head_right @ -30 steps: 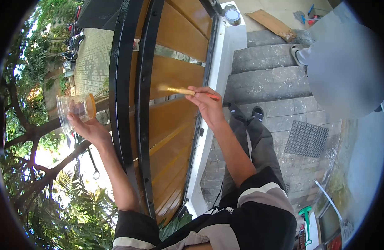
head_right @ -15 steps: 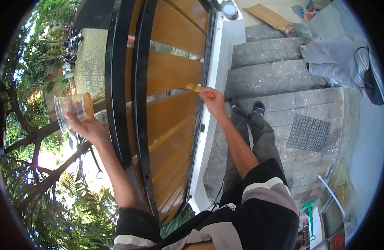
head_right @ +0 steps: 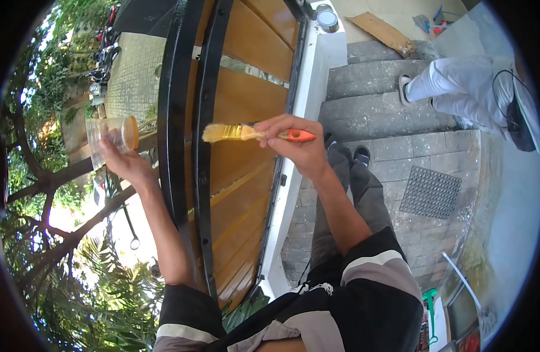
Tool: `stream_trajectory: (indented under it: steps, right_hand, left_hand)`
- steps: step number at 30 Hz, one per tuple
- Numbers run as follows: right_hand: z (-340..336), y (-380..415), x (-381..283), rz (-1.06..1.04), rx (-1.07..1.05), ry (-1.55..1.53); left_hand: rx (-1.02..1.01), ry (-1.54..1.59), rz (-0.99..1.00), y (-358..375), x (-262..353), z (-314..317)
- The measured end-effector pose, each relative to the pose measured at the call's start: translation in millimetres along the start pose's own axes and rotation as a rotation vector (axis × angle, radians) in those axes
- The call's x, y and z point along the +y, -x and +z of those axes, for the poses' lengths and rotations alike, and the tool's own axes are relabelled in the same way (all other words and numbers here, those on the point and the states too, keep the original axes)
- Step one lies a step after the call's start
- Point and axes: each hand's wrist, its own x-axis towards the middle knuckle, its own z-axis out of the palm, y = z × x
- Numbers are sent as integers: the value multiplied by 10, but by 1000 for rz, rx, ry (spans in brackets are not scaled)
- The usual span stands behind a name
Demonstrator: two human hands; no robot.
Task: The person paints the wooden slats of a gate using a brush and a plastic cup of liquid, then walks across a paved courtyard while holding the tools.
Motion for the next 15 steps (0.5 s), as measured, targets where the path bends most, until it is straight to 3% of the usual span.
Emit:
stream_trajectory:
  steps: [4,6,8,12,15]
  right_hand:
    - [254,-131,-308,-54,-168,114]
    - [361,-254,-351,-146,-301,472]
    - [422,-340,-340,-155,-313,490]
    - [499,-507,-267,-289,-190,698]
    - [608,-557,-261,-532,95,928]
  left_hand:
    - [37,-57,58,-38,26,52]
    - [38,-36,43,-50,4,69]
    - [75,12,62,-60,12,95]
    - [90,28,47,-53,103,120]
    - [81,101,-9,-62,78,115]
